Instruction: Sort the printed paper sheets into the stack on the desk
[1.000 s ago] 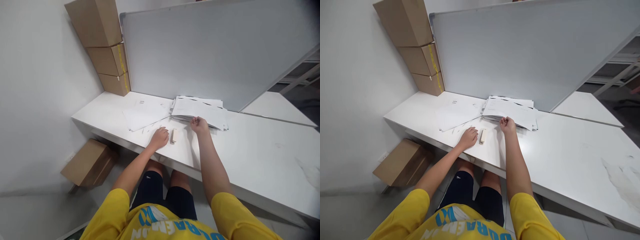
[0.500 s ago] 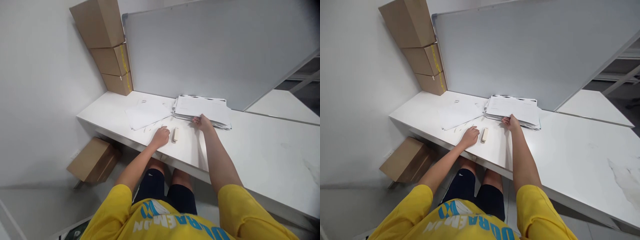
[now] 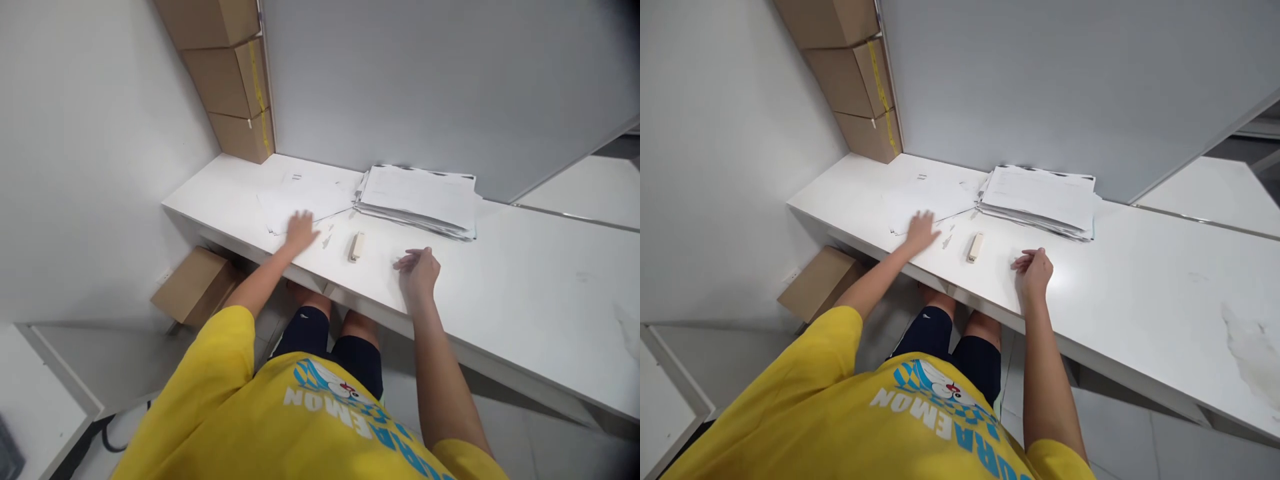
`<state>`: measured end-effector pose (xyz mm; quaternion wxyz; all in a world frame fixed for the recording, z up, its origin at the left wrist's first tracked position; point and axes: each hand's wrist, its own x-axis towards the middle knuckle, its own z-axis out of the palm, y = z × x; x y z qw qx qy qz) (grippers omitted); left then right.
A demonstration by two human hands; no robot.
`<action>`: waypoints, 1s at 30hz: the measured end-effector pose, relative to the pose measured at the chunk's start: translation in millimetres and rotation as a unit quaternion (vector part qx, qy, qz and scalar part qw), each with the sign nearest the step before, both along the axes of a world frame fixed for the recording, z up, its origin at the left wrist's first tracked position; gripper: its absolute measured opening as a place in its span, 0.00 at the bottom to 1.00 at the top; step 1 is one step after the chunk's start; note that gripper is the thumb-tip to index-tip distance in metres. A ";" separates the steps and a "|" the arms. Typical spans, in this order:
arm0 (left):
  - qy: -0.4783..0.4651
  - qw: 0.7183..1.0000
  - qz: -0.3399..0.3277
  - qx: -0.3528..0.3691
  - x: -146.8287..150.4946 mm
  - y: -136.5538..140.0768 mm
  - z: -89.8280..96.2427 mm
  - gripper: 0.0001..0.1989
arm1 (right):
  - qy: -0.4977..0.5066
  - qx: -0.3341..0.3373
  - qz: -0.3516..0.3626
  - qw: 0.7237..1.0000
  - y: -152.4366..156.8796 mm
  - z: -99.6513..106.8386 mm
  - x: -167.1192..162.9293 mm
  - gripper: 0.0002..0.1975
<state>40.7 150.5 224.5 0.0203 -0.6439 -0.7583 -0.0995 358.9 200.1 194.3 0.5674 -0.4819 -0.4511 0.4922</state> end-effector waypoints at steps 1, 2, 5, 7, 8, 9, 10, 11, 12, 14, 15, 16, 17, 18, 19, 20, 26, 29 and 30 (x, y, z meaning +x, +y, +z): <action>0.000 0.998 0.056 -0.004 -14.6 0.7 1.9 0.26 | 0.001 -0.005 -0.008 1.000 -0.8 -0.1 1.1 0.26; 0.004 0.997 0.080 0.001 -27.4 0.8 3.2 0.25 | 0.000 -0.011 -0.013 1.000 -0.3 -0.1 0.9 0.25; 0.021 0.998 0.062 0.024 -49.7 -1.9 4.4 0.17 | -0.004 -0.020 -0.015 1.000 2.7 0.2 -3.0 0.23; 0.030 0.998 0.052 0.031 -53.2 -5.2 4.8 0.15 | 0.003 -0.020 -0.016 1.000 3.2 1.1 -4.7 0.24; 0.034 0.998 0.052 0.034 -53.5 -7.2 5.2 0.16 | 0.009 -0.020 -0.015 1.000 3.1 1.7 -4.9 0.24; 0.036 0.997 0.053 0.039 -53.9 -9.5 5.9 0.17 | 0.016 -0.020 -0.013 1.000 3.1 2.3 -4.8 0.24; 0.037 0.997 0.057 0.045 -55.0 -12.0 6.6 0.17 | 0.023 -0.020 -0.011 0.999 3.2 2.8 -4.6 0.24; 0.035 0.996 0.059 0.051 -56.9 -14.9 7.5 0.17 | 0.031 -0.020 -0.010 0.999 3.5 3.2 -4.4 0.25; 0.032 0.997 0.054 0.053 -59.7 -17.9 8.5 0.16 | 0.038 -0.021 -0.010 0.999 4.0 3.6 -4.3 0.25; 0.027 0.999 0.013 0.040 -67.4 -23.7 10.5 0.16 | 0.045 -0.024 -0.010 0.999 5.2 4.3 -4.4 0.24; 0.031 0.999 -0.022 0.024 -71.9 -26.2 11.8 0.17 | 0.044 -0.025 -0.008 0.999 5.8 4.7 -4.6 0.24; 0.040 0.998 -0.057 0.005 -76.3 -28.2 13.5 0.16 | 0.041 -0.025 -0.006 0.999 6.1 5.3 -4.6 0.24; 0.052 0.995 -0.086 -0.014 -80.5 -29.8 15.6 0.14 | 0.036 -0.025 -0.003 0.999 6.3 5.9 -4.6 0.24; 0.064 0.992 -0.103 -0.029 -84.3 -31.1 18.4 0.12 | 0.032 -0.025 -0.001 0.999 6.2 6.6 -4.5 0.24; 0.075 0.991 -0.107 -0.038 -87.6 -32.2 21.8 0.11 | 0.030 -0.025 0.000 0.999 5.9 7.2 -4.2 0.23; 0.084 0.990 -0.101 -0.042 -90.2 -33.3 25.9 0.11 | 0.030 -0.025 0.000 0.999 5.5 7.8 -4.0 0.23; 0.125 0.991 -0.018 0.047 -84.4 -49.0 54.2 0.20 | 0.035 -0.019 0.004 0.999 -1.0 10.0 -5.7 0.20; 0.132 0.987 -0.041 0.085 -67.2 -59.9 55.7 0.20 | 0.015 -0.014 0.008 1.000 -4.1 11.6 -7.9 0.19; 0.132 0.986 -0.062 0.079 -61.2 -63.1 53.3 0.19 | 0.006 -0.015 0.008 1.000 -4.8 11.9 -8.3 0.18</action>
